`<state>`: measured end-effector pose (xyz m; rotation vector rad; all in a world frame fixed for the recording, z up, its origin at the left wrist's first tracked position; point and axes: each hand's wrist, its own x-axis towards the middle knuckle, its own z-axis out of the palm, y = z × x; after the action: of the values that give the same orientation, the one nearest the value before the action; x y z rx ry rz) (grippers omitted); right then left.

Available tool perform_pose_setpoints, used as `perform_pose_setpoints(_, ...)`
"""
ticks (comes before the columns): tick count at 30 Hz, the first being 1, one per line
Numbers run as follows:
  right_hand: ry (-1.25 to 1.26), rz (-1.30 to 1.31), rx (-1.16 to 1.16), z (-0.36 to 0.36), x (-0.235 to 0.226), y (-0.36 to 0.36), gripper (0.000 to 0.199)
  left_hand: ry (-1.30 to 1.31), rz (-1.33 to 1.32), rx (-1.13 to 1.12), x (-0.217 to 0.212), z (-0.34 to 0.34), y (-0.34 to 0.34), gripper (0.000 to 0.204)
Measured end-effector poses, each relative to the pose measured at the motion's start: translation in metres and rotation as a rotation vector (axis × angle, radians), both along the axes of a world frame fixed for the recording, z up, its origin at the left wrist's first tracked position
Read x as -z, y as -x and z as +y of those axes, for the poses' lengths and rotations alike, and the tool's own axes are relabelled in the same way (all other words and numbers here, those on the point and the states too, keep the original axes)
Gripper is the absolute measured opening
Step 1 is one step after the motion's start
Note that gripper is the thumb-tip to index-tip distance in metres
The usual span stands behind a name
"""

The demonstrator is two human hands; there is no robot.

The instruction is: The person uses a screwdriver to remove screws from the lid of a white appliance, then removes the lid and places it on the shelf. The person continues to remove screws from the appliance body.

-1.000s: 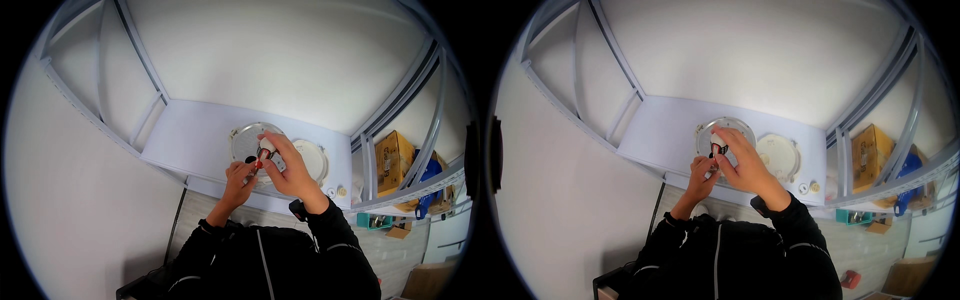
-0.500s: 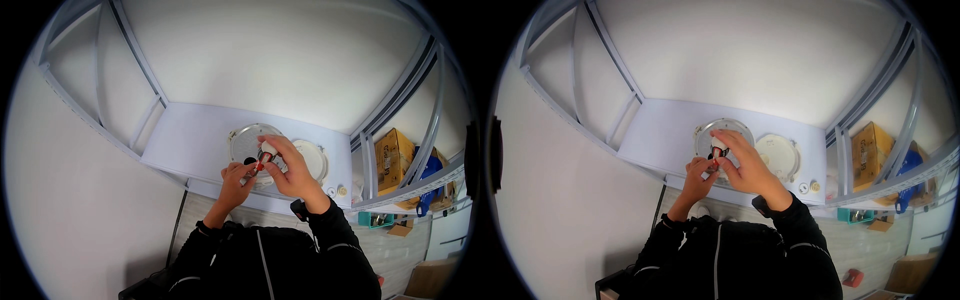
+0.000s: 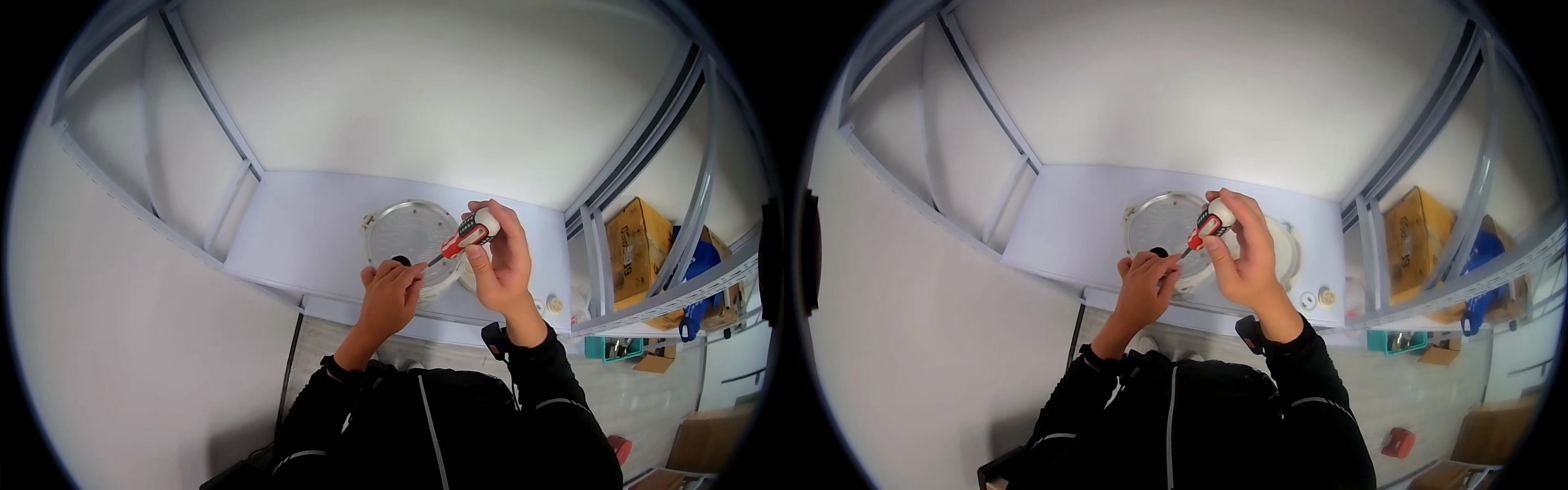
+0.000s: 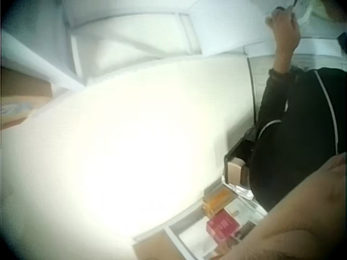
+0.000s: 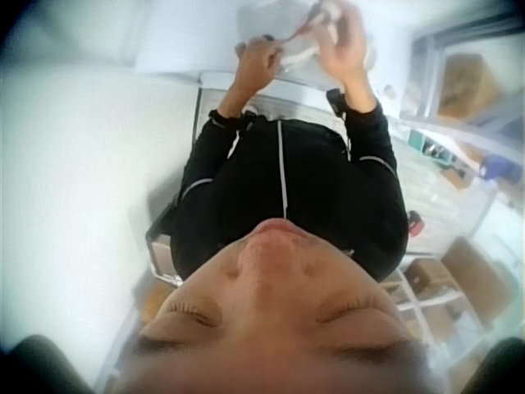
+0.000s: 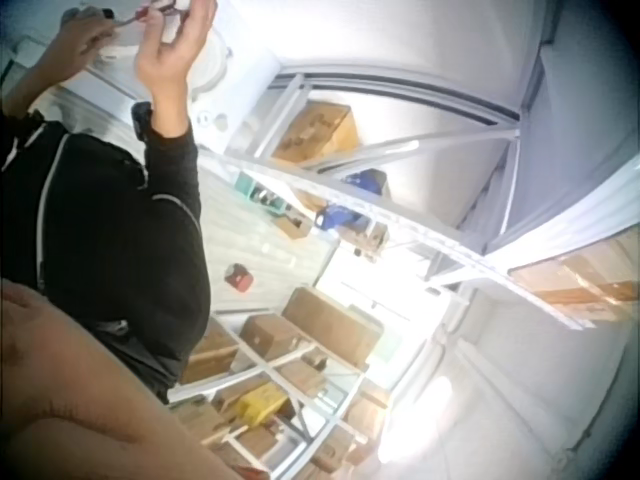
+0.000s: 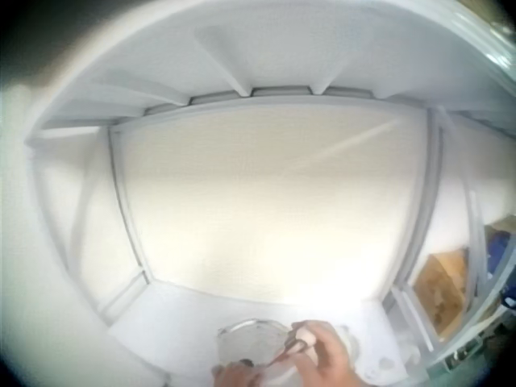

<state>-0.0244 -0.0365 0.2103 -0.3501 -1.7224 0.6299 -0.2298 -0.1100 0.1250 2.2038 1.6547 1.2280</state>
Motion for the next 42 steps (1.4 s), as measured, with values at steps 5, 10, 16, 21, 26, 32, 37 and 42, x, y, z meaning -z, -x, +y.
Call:
perform_pose_setpoints(5,0.019,0.006,0.003,0.0,0.003,-0.007,0.059,-0.022,-0.01,-0.003,0.001,0.0,0.002,0.037)
perform_pose_setpoints(10,0.002,0.037,0.033,0.001,0.006,-0.009,0.059,-0.05,0.022,-0.034,0.001,0.0,0.023,0.052)
perform_pose_setpoints(16,-0.02,0.052,-0.004,0.006,0.005,-0.007,0.06,-0.038,0.104,-0.076,0.005,0.002,0.049,0.076)
perform_pose_setpoints(21,0.012,0.044,-0.024,0.004,0.006,-0.005,0.06,-0.069,0.119,-0.122,0.012,0.005,0.049,0.086)
perform_pose_setpoints(26,-0.015,0.047,-0.032,0.006,0.006,-0.005,0.059,-0.164,0.089,-0.209,0.017,0.006,0.024,0.069)
perform_pose_setpoints(32,-0.007,0.032,-0.025,0.004,0.007,-0.009,0.059,-0.186,0.176,-0.3,0.018,0.005,-0.02,0.058)
perform_pose_setpoints(37,-0.005,0.01,-0.003,0.0,0.005,-0.014,0.06,-0.148,0.144,-0.286,0.018,0.007,-0.038,0.056)
perform_pose_setpoints(42,-0.017,0.028,0.005,-0.004,0.004,-0.016,0.06,-0.202,-0.018,-0.158,0.024,0.002,-0.021,0.049)
